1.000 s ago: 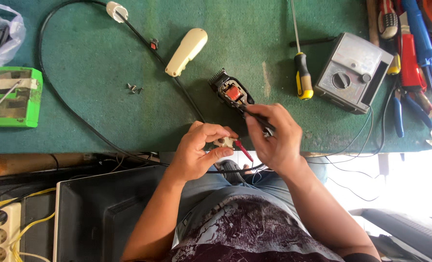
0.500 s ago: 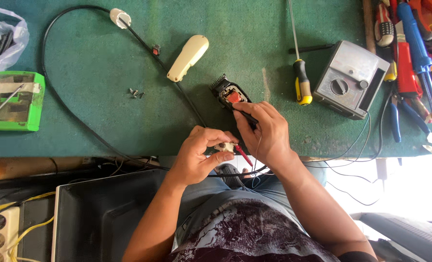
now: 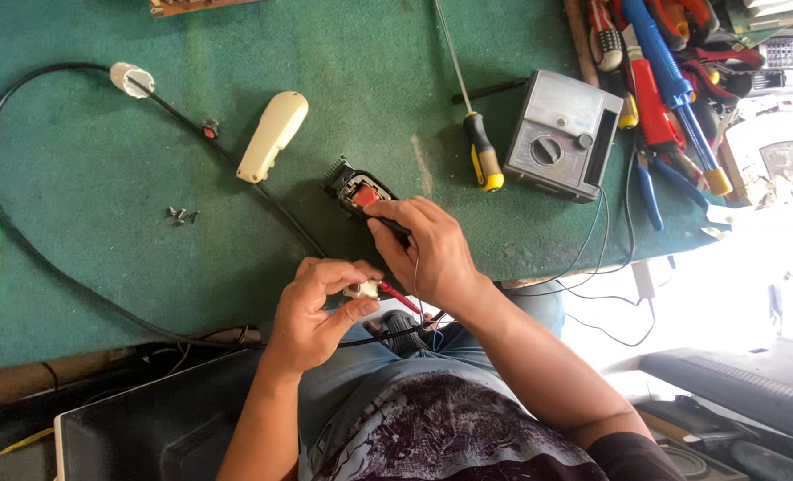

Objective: The person uses a multimeter to test the electrical continuity of a disassembled electric hair clipper. They touch the multimeter probes to various points on the clipper's internal wiring and the power cord's plug. The person also handles the clipper's casing and a screwdriver is visible on the table.

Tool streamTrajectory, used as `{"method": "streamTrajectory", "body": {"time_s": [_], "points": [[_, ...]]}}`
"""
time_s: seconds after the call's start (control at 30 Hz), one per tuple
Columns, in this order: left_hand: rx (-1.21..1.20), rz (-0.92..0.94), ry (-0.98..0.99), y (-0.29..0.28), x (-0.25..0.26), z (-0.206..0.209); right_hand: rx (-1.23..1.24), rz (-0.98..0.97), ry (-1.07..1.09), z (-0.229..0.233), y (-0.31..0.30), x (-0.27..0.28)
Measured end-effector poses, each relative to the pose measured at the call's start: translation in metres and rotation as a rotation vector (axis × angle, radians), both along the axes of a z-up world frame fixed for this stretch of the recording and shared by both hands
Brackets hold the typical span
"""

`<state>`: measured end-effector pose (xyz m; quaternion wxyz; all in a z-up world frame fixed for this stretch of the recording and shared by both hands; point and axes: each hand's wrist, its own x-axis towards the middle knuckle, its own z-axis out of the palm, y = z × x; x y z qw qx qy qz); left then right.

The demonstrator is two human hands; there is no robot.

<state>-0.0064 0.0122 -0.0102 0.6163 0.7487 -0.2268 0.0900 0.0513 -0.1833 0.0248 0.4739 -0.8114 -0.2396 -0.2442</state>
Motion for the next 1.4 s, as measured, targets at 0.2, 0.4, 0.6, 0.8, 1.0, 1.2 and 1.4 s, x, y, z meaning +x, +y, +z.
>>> {"method": "streamTrajectory", "body": {"time_s": [0.2,0.4,0.6,0.8,1.0,1.2,1.4], "points": [[-0.012,0.004,-0.028,-0.001,0.002,0.004,0.032,0.034,0.138,0.017,-0.003,0.007],[-0.07,0.02,-0.008,-0.002,-0.003,0.004,0.093,0.065,0.393,0.019,0.0,0.015],[-0.075,0.016,-0.001,-0.006,-0.003,0.003,0.061,0.043,0.481,0.013,-0.009,0.017],[-0.071,0.026,0.015,0.001,-0.002,-0.001,0.13,0.024,0.291,0.018,-0.022,-0.019],[-0.093,-0.005,0.009,0.001,0.002,0.003,0.058,0.039,0.255,-0.006,-0.016,-0.067],[-0.069,0.014,-0.016,-0.004,0.003,0.019,0.132,0.017,0.155,-0.015,-0.023,-0.075],[-0.052,0.011,-0.083,-0.007,0.004,0.021,0.178,0.101,0.061,-0.009,-0.017,-0.074]]}}
